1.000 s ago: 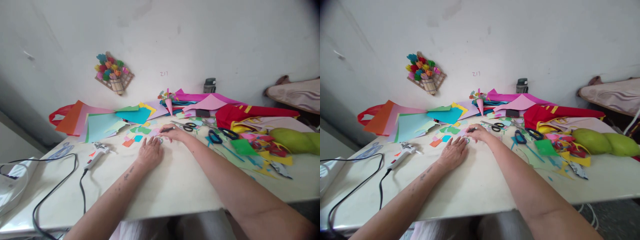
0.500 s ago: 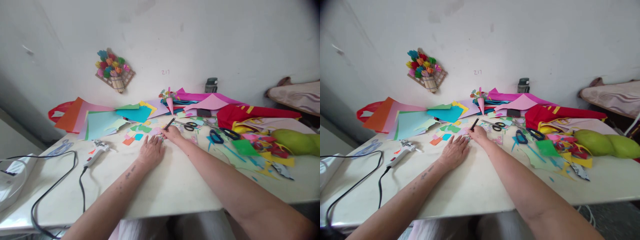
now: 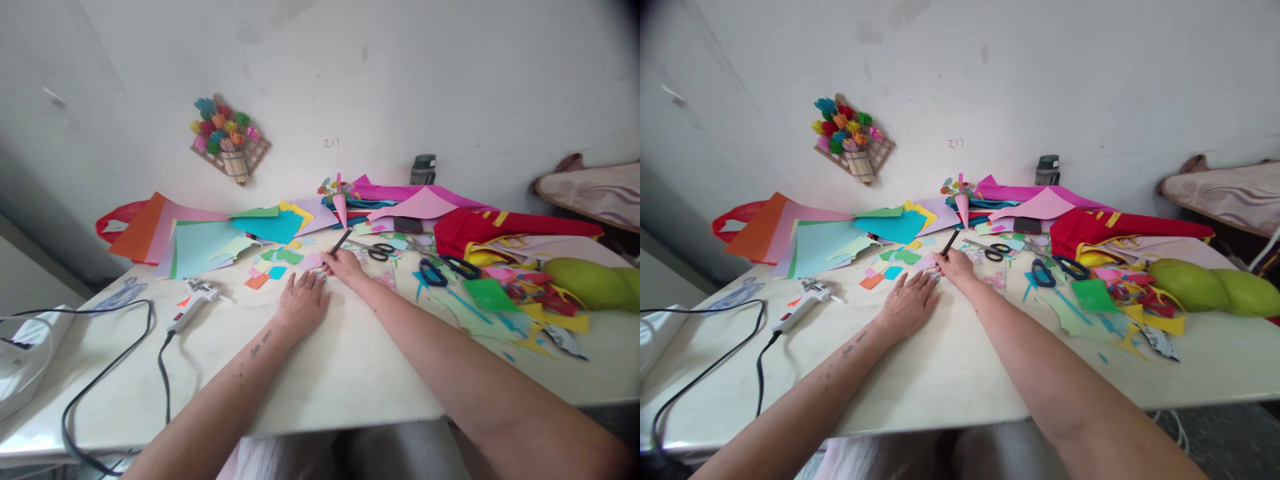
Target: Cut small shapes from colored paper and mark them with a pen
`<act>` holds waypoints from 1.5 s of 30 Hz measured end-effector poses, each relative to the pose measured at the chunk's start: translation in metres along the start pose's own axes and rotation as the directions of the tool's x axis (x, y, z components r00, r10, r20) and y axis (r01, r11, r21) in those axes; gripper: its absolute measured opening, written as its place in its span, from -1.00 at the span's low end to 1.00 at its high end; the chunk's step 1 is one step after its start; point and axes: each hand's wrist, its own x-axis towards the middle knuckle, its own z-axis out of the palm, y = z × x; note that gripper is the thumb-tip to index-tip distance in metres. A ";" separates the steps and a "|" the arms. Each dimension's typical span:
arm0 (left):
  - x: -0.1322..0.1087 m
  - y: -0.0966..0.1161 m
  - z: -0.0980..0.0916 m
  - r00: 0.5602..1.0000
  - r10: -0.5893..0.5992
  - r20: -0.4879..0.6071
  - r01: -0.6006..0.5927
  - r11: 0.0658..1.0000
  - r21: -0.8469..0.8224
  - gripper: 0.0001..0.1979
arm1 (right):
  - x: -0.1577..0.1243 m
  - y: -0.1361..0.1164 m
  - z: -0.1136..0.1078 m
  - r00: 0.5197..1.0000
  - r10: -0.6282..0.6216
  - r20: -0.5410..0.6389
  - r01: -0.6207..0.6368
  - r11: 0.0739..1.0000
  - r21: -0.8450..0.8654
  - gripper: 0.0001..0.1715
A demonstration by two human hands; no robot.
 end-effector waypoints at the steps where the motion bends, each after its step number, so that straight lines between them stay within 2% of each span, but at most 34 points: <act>1: 0.000 0.000 0.000 1.000 -0.002 0.005 0.002 1.000 -0.004 -0.53 | -0.001 -0.001 -0.001 1.000 -0.005 0.017 0.006 1.000 -0.026 -0.67; 6: 0.000 0.000 -0.002 0.999 -0.012 0.036 0.013 1.000 -0.021 -0.52 | -0.005 -0.012 -0.005 0.999 -0.006 0.050 0.016 0.980 -0.197 -0.77; 14: -0.002 0.001 -0.005 0.996 -0.036 0.077 0.040 0.998 -0.050 -0.50 | -0.007 -0.016 -0.008 0.996 -0.055 0.071 0.075 0.944 -0.321 -0.61; 20: -0.002 0.001 -0.005 0.997 -0.043 0.068 0.046 0.998 -0.039 -0.50 | -0.010 -0.019 -0.009 0.996 -0.068 0.059 0.086 0.921 -0.380 -0.59; 29: -0.002 0.001 -0.004 0.997 -0.049 0.055 0.052 0.998 -0.045 -0.51 | -0.006 -0.014 -0.005 0.993 -0.091 0.080 0.111 0.951 -0.290 -0.63; 45: -0.002 0.001 -0.003 0.995 -0.071 0.069 0.073 0.997 -0.030 -0.48 | -0.005 -0.013 -0.004 0.992 -0.089 0.091 0.113 0.945 -0.306 -0.66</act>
